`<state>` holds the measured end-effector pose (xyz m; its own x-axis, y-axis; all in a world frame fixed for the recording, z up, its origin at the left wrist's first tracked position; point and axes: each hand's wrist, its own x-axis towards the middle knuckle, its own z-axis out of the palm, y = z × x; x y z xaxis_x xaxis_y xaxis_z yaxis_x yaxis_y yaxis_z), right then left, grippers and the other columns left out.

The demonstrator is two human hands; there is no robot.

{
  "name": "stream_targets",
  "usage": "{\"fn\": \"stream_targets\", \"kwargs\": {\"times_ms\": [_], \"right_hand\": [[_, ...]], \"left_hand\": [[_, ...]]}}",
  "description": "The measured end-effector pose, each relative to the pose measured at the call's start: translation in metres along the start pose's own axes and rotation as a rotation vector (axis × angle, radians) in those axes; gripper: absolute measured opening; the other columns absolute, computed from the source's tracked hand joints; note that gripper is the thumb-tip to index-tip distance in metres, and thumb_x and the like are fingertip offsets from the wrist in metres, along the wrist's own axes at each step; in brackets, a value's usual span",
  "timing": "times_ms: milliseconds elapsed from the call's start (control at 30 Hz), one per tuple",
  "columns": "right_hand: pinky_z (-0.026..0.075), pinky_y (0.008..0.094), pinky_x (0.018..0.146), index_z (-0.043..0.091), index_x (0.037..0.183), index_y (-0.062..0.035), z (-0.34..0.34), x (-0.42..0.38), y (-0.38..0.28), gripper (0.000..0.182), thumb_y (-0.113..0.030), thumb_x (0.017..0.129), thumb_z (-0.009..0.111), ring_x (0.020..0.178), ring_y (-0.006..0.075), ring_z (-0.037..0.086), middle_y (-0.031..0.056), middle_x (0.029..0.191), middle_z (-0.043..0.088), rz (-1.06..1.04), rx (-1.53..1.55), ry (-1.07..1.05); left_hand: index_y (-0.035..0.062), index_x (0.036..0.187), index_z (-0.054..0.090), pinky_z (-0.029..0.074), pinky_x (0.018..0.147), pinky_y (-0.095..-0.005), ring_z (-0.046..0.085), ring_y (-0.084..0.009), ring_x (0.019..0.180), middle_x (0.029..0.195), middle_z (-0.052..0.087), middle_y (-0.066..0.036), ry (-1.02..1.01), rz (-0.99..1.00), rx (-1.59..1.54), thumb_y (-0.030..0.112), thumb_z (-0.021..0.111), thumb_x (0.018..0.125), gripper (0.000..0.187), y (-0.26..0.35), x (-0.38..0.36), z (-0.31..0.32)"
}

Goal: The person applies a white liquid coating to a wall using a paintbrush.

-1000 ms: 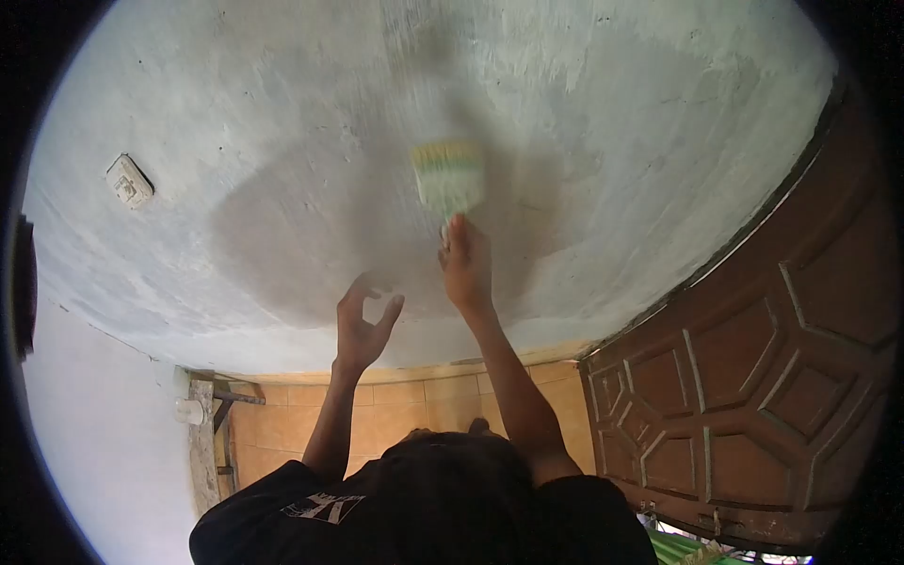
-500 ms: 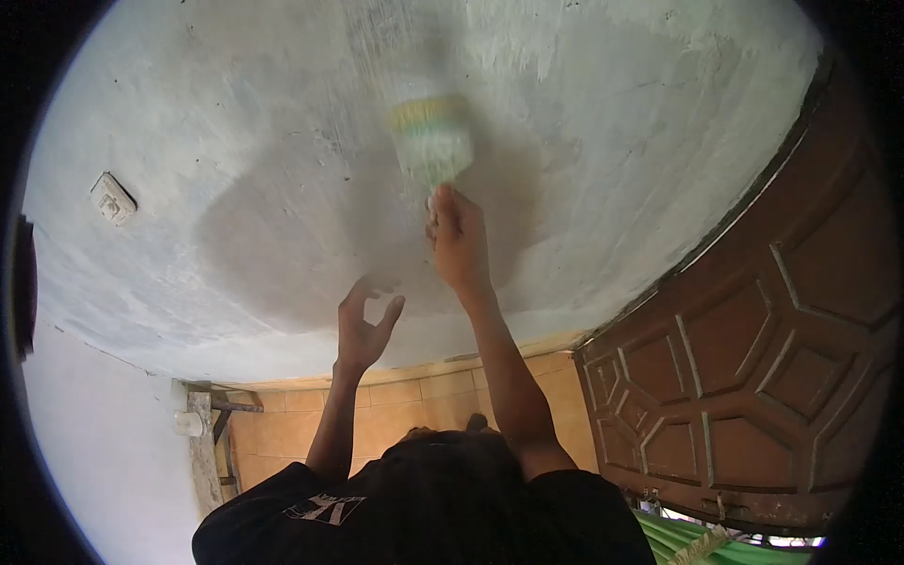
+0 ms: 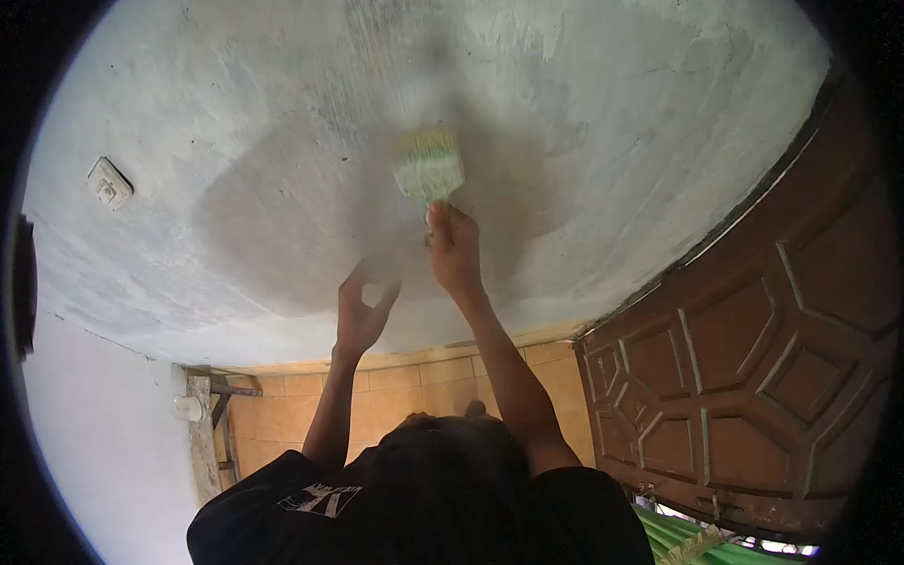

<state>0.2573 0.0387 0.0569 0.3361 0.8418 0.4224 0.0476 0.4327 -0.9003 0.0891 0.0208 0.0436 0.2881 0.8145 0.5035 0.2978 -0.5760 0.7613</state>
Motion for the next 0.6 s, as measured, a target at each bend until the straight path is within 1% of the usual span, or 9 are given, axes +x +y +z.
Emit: {"fn": "stream_targets", "kwargs": {"times_ms": [67,133,200,300,333,400,500,567,600], "right_hand": [[0.025,0.0237,0.042,0.037,0.066,-0.011,-0.006,-0.01,0.042,0.044,-0.036,0.102,0.04,0.045,0.0042,0.032,-0.0047,0.054,0.035,-0.119,-0.165,0.024],[0.024,0.0243,0.042,0.035,0.066,-0.011,-0.013,-0.045,0.108,0.044,-0.035,0.103,0.04,0.045,0.005,0.03,-0.0048,0.055,0.033,0.067,0.012,-0.006],[0.024,0.0238,0.042,0.035,0.066,-0.0109,-0.022,-0.085,0.155,0.044,-0.036,0.103,0.039,0.046,0.0052,0.029,-0.0049,0.055,0.031,0.12,0.024,-0.012],[0.025,0.0239,0.042,0.036,0.068,-0.0105,-0.023,-0.119,0.167,0.044,-0.036,0.103,0.038,0.045,0.0052,0.03,-0.0049,0.054,0.031,0.347,0.164,-0.005],[0.025,0.0238,0.042,0.036,0.068,-0.0104,-0.021,-0.12,0.171,0.043,-0.036,0.103,0.038,0.045,0.0051,0.03,-0.0048,0.055,0.031,0.318,0.205,0.019],[0.025,0.0236,0.041,0.037,0.069,-0.0102,-0.011,-0.107,0.161,0.043,-0.036,0.103,0.037,0.045,0.005,0.03,-0.0045,0.055,0.032,0.264,0.282,0.06],[0.025,0.0236,0.042,0.038,0.07,-0.0099,-0.001,-0.077,0.126,0.043,-0.036,0.103,0.038,0.045,0.0052,0.031,-0.0039,0.056,0.035,0.193,0.162,-0.03],[0.025,0.0235,0.042,0.038,0.07,-0.0101,-0.003,-0.079,0.147,0.043,-0.037,0.102,0.04,0.045,0.005,0.031,-0.0036,0.058,0.036,0.237,0.178,-0.038],[0.025,0.0235,0.042,0.038,0.07,-0.0102,-0.008,-0.087,0.168,0.043,-0.038,0.102,0.04,0.046,0.005,0.031,-0.0037,0.058,0.036,0.256,0.206,-0.06]], "left_hand": [[0.0082,0.119,0.059,0.049,0.077,-0.0329,0.062,-0.0198,0.089,0.101,0.066,-0.008,0.012,0.007,-0.005,0.009,0.07,0.082,0.039,-0.006,-0.003,0.006],[0.008,0.119,0.058,0.049,0.077,-0.0325,0.062,-0.0192,0.089,0.101,0.066,-0.008,-0.003,-0.025,-0.019,0.01,0.07,0.083,0.039,-0.015,-0.011,0.007],[0.0081,0.12,0.058,0.049,0.076,-0.0325,0.062,-0.0174,0.089,0.104,0.066,-0.007,-0.017,-0.085,-0.034,0.011,0.068,0.084,0.037,-0.017,-0.02,0.005],[0.0081,0.12,0.058,0.049,0.076,-0.0327,0.061,-0.0152,0.089,0.105,0.065,-0.005,-0.01,-0.174,-0.064,0.012,0.067,0.086,0.035,-0.031,-0.032,0.002],[0.008,0.123,0.055,0.049,0.075,-0.0312,0.061,-0.0141,0.09,0.111,0.062,-0.006,-0.005,-0.19,-0.105,0.013,0.065,0.088,0.038,-0.041,-0.035,0.002],[0.0077,0.126,0.052,0.049,0.074,-0.0298,0.061,-0.0146,0.09,0.114,0.06,-0.007,0.057,-0.248,-0.148,0.013,0.065,0.088,0.04,-0.06,-0.042,0.006],[0.0076,0.13,0.048,0.05,0.072,-0.0285,0.06,-0.0159,0.09,0.118,0.057,-0.009,0.084,-0.321,-0.181,0.014,0.063,0.09,0.043,-0.084,-0.058,0.016],[0.0075,0.129,0.048,0.05,0.072,-0.0289,0.06,-0.0157,0.09,0.117,0.057,-0.009,0.091,-0.319,-0.195,0.014,0.063,0.09,0.043,-0.093,-0.066,0.023],[0.0077,0.129,0.049,0.05,0.071,-0.0294,0.06,-0.0158,0.09,0.116,0.058,-0.009,0.053,-0.329,-0.197,0.015,0.063,0.09,0.043,-0.104,-0.073,0.026]]}}
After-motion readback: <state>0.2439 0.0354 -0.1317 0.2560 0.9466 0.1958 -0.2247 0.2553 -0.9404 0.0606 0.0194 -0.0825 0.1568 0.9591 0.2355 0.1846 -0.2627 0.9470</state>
